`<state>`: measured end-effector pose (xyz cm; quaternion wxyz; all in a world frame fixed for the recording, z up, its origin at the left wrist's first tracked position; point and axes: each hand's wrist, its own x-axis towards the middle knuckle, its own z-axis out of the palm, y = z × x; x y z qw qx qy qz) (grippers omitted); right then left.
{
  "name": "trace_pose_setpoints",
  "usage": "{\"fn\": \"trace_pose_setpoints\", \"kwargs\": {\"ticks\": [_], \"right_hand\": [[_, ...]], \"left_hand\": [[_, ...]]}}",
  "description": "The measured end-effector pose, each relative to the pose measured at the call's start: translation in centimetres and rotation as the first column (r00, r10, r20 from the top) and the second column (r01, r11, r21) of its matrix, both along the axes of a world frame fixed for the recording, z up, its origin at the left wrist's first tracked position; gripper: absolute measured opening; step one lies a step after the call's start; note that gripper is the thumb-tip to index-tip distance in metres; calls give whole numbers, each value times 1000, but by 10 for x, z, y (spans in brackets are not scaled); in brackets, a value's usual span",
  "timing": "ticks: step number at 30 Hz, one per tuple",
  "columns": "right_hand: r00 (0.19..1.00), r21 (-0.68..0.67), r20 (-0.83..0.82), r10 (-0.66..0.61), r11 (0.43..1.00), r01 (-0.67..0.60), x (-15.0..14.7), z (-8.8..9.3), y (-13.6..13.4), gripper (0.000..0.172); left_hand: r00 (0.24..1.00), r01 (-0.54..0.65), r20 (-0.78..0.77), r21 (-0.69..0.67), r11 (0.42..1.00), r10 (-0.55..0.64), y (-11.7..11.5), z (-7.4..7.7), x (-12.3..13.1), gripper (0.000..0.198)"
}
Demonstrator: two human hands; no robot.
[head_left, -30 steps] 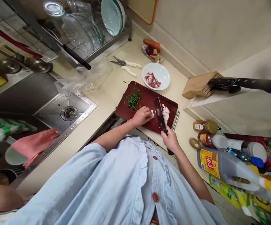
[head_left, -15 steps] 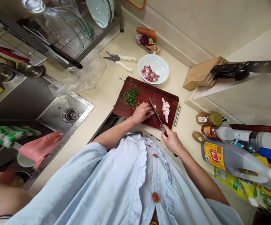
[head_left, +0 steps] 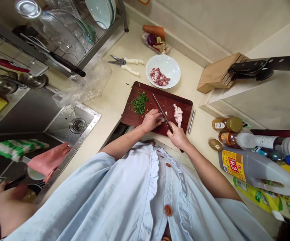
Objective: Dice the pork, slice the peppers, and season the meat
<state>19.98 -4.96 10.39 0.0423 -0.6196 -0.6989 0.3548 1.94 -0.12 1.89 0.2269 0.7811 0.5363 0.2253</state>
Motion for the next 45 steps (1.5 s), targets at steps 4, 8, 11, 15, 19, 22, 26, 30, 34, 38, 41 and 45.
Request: {"fn": "trace_pose_setpoints", "kwargs": {"ticks": [4, 8, 11, 15, 19, 22, 26, 30, 34, 38, 41, 45], "right_hand": [[1000, -49, -17, 7, 999, -8, 7, 4, -2, 45], [1000, -75, -17, -14, 997, 12, 11, 5, -2, 43], [998, -14, -58, -3, 1000, 2, -3, -3, 13, 42], [998, -23, -59, -1, 1000, -1, 0, -10, 7, 43], [999, -34, -6, -40, 999, 40, 5, -13, 3, 44], [999, 12, -41, -13, 1000, 14, -6, -16, 14, 42], [999, -13, -15, -33, 999, 33, -2, -15, 1, 46], [997, -57, 60, -57, 997, 61, 9, -13, -16, 49], [997, -35, -8, -76, 997, 75, 9, -15, -6, 41], [987, 1, -36, -154, 988, 154, 14, -10, -11, 42], [990, 11, -29, -135, 991, 136, 17, 3, -23, 46], [999, -49, 2, -47, 998, 47, 24, 21, -35, 48]], "left_hand": [[1000, 26, 13, 19, 999, -26, 0, 0, -1, 14], [997, 27, 64, 60, 998, -31, -1, -2, 0, 15], [997, 4, 73, 101, 995, -12, 1, -6, 1, 11], [996, -19, 91, 195, 981, 1, 2, -13, 2, 6], [994, -18, 109, 260, 965, -11, 1, -16, 3, 2], [995, 9, 95, 276, 961, -37, 1, -16, 2, 2], [994, -22, 108, 296, 955, -11, 1, -17, 2, 3], [993, -33, 121, 292, 956, -3, 0, -17, 2, 4], [985, -40, 170, 285, 958, -10, -3, -16, -1, 2], [977, -34, 209, 319, 947, -35, -6, -16, -3, 5], [982, -40, 187, 356, 934, -29, -6, -18, -3, 2], [989, -48, 146, 361, 931, -6, -5, -19, -1, 3]]}}
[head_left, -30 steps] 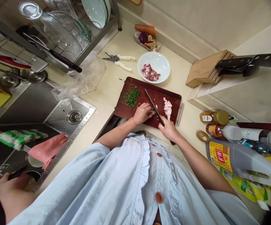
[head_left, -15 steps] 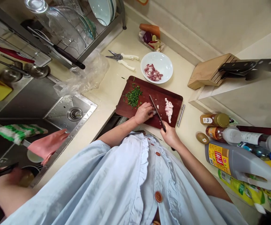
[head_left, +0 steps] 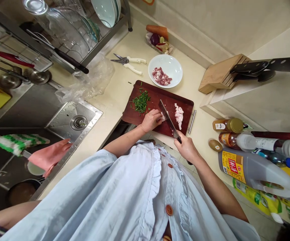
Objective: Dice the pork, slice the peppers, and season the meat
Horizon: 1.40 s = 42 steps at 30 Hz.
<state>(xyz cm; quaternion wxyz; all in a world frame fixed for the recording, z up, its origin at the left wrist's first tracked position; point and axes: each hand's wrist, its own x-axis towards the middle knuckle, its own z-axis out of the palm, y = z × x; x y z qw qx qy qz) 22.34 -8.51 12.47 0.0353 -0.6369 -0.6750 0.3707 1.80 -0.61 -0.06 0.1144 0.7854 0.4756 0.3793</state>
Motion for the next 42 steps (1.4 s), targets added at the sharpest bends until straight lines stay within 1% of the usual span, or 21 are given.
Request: {"fn": "trace_pose_setpoints", "kwargs": {"ticks": [2, 4, 6, 9, 11, 15, 17, 21, 23, 26, 28, 33, 38, 42], "right_hand": [[999, -42, 29, 26, 999, -25, 4, 4, -2, 50], [998, -68, 49, 37, 997, -34, 2, 2, 2, 50], [998, -71, 42, 42, 997, -39, -6, -3, 14, 48], [999, -36, -16, 28, 999, -28, -23, -12, 36, 42], [998, -17, -51, 24, 1000, -25, -27, -14, 43, 40], [998, -52, -49, 44, 998, -47, -14, -14, 30, 39], [998, -51, -48, 37, 998, -39, -12, -16, 27, 38], [996, 35, -93, 8, 999, -5, -30, -24, 46, 36], [993, 39, -119, 14, 999, -10, -32, -25, 51, 35], [994, -38, -111, 13, 999, -17, -22, -24, 43, 32], [995, -61, -98, -5, 998, -1, -18, -24, 38, 32], [994, 41, -105, 1, 999, 3, -28, -33, 43, 37], [998, -15, -57, -27, 1000, 26, -22, -40, 34, 41], [994, 44, -107, -1, 999, 6, -27, -40, 43, 39]], "left_hand": [[1000, 2, -2, -13, 1000, -2, 0, 0, 1, 2], [1000, 2, -4, -36, 999, -2, 1, 0, 1, 5], [1000, -3, -5, -68, 998, 2, 3, 1, 1, 6], [1000, 9, 3, -108, 994, -9, 6, 2, -1, 7], [1000, 30, 11, -117, 993, -29, 7, 2, -2, 8], [999, 36, 10, -104, 994, -36, 4, 3, -1, 9], [999, 32, 22, -100, 994, -30, 3, 3, 1, 8], [999, 20, 28, -140, 990, -16, 6, 3, 1, 6], [1000, 19, 17, -148, 989, -17, 7, 4, 1, 6], [1000, 27, 13, -133, 991, -25, 7, 4, 2, 6], [999, 32, 18, -130, 991, -30, 6, 4, 2, 6], [1000, 28, 0, -141, 990, -29, 7, 3, 2, 5], [1000, 2, -2, -101, 995, -2, 7, 0, 2, 5], [999, 37, -8, -98, 994, -38, 8, 1, 2, 4]]}}
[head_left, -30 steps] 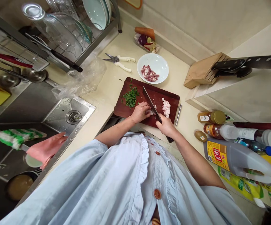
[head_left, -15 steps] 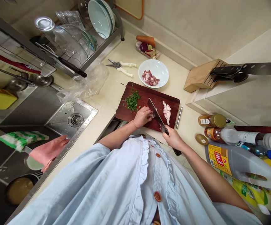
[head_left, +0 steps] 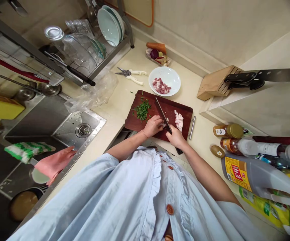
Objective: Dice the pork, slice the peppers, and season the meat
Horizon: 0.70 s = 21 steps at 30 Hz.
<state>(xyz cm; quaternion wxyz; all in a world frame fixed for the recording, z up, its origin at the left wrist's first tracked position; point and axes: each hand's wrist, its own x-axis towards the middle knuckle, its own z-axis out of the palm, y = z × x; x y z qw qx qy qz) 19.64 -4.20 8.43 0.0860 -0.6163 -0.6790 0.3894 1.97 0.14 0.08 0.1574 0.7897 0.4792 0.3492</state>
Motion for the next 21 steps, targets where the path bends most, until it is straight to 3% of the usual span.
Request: {"fn": "trace_pose_setpoints", "kwargs": {"ticks": [6, 13, 17, 21], "right_hand": [[997, -52, 79, -21, 998, 25, 9, 4, -19, 41], [997, -66, 39, -71, 995, 73, 6, 3, 9, 40], [995, 17, 75, -68, 998, 67, 14, 19, -9, 43], [996, -7, 91, 0, 1000, 1, 18, 37, -32, 45]], "left_hand": [[1000, -14, 10, -28, 1000, 14, 0, -1, 1, 4], [997, 5, 80, 0, 1000, -5, -6, 6, -4, 5], [993, 25, 116, 35, 999, -28, -10, 10, -7, 9], [998, 0, 64, 19, 1000, -1, -10, 6, -6, 13]]}}
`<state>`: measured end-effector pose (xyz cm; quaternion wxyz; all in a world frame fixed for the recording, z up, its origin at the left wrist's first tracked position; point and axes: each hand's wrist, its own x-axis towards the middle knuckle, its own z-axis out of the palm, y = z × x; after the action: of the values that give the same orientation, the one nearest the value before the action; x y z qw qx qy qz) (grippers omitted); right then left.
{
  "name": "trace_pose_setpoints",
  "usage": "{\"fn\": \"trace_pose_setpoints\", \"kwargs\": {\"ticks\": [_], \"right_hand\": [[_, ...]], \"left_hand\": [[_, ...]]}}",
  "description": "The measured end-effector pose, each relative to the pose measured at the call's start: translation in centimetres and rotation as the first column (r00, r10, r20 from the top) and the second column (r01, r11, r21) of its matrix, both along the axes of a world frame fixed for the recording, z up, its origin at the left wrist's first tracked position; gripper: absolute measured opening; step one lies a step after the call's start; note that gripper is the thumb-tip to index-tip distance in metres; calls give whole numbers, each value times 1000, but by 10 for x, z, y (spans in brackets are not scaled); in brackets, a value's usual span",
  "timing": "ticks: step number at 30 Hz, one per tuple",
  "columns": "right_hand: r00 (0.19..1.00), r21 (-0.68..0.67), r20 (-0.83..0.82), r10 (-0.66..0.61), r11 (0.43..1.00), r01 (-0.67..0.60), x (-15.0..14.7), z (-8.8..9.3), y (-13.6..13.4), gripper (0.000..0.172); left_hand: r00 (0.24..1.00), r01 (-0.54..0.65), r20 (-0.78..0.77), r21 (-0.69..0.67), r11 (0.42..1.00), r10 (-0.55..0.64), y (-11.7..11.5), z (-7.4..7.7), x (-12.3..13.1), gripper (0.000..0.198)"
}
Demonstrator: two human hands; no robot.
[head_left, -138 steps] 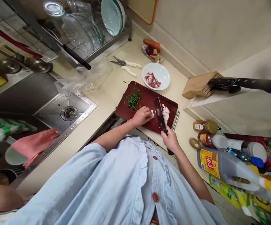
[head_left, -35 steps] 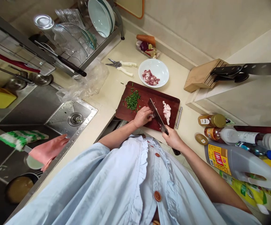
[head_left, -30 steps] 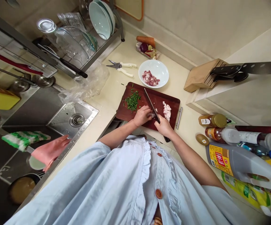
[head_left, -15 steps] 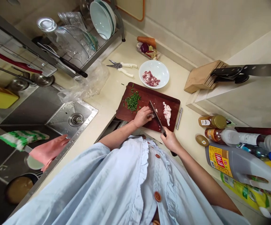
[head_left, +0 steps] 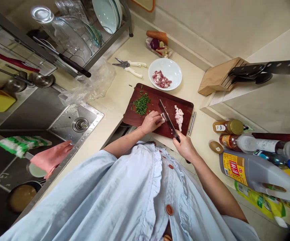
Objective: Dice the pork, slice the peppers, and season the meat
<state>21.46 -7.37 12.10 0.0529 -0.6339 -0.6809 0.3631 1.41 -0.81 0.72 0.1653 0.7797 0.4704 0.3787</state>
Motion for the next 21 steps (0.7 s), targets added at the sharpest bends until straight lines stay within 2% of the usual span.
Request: {"fn": "trace_pose_setpoints", "kwargs": {"ticks": [3, 6, 9, 13, 15, 18, 21], "right_hand": [[999, -57, 27, 27, 998, -25, 7, 9, -11, 45], [999, -111, 18, 29, 994, -27, 12, 10, -14, 44], [999, -116, 22, 30, 993, -28, 4, 0, 1, 41], [1000, -51, -5, 12, 999, -13, -15, -18, 28, 36], [999, -62, -35, -1, 998, -1, -14, -21, 27, 34], [999, -114, -50, -4, 993, -1, -1, -19, 11, 37], [1000, -97, -20, -12, 995, 10, -2, -21, 9, 40]], "left_hand": [[1000, -9, -13, 0, 1000, 9, 2, -4, 2, 8], [999, -18, -30, -15, 1000, 18, 3, -5, 2, 6], [999, -12, -48, -44, 999, 10, 5, -4, 2, 10], [998, 17, -63, -64, 998, -21, 8, -2, 3, 8], [998, 17, -58, -56, 998, -21, 9, -1, 4, 7], [999, -10, -46, -48, 999, 8, 8, -2, 6, 9], [999, -18, -48, -46, 999, 16, 9, -4, 6, 6]]}}
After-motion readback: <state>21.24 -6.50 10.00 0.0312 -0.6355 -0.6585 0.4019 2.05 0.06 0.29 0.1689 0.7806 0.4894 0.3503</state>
